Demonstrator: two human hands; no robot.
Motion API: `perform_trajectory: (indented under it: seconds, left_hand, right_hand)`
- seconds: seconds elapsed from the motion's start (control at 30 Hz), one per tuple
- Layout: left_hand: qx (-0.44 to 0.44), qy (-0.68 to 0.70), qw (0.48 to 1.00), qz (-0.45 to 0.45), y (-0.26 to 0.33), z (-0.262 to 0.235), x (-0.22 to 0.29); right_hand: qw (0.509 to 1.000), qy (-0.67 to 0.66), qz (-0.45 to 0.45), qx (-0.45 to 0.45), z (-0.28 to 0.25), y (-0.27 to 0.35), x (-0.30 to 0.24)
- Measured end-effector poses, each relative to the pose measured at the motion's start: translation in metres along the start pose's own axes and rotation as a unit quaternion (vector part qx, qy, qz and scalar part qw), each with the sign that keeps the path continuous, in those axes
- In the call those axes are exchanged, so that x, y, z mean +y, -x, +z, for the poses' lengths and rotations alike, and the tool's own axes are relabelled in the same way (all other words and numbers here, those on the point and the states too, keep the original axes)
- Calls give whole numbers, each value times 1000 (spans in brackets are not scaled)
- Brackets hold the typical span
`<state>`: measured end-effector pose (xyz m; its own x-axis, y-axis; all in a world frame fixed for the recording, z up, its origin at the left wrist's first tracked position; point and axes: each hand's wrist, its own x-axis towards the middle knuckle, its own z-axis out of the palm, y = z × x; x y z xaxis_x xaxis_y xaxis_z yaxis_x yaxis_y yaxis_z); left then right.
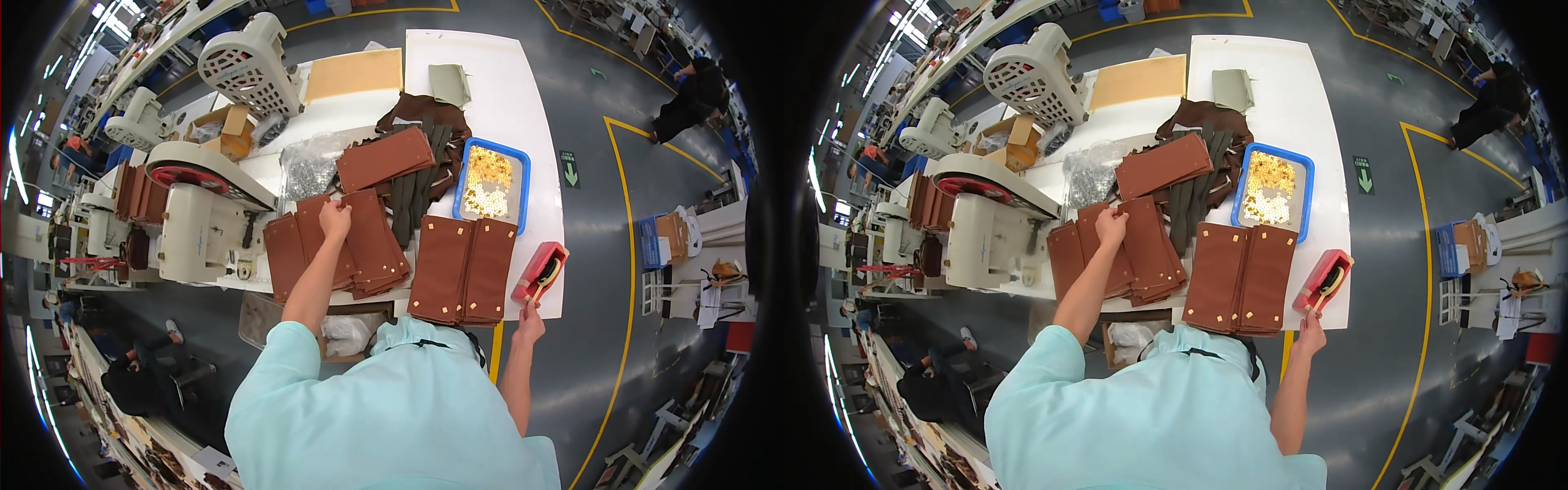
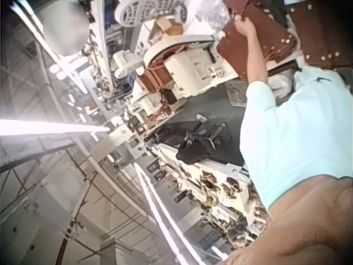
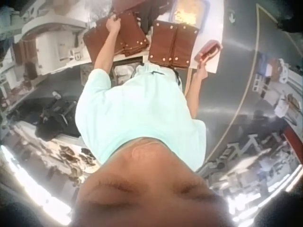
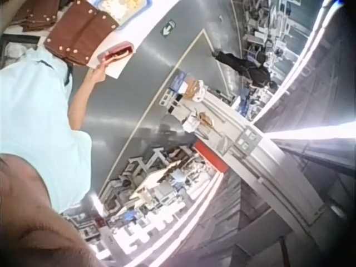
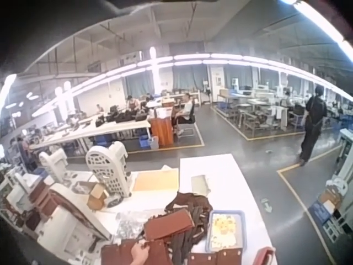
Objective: Inserting metal studs into pre-cut holes in leather components for assembly.
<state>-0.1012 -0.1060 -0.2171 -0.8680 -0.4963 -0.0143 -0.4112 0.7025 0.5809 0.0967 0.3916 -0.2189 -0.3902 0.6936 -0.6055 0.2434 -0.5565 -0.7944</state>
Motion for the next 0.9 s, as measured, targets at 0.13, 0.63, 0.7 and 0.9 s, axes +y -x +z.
perform_trajectory:
  seconds: [0.13,0.63,0.7,0.9]
  left_hand:
    - [33,84,995,34,31,-37,50]
    - [-79,406,899,143,120,-137,216]
    - [-113,435,881,146,133,-130,232]
    - [-235,422,866,128,157,-109,253]
  right_hand:
    - [1000,-25,-10,-14,-23,8,6]
    - [969,185,-165,12,-20,-10,25]
    - [929,261,-263,20,-19,-6,23]
    - [902,324,-279,64,-28,-7,22]
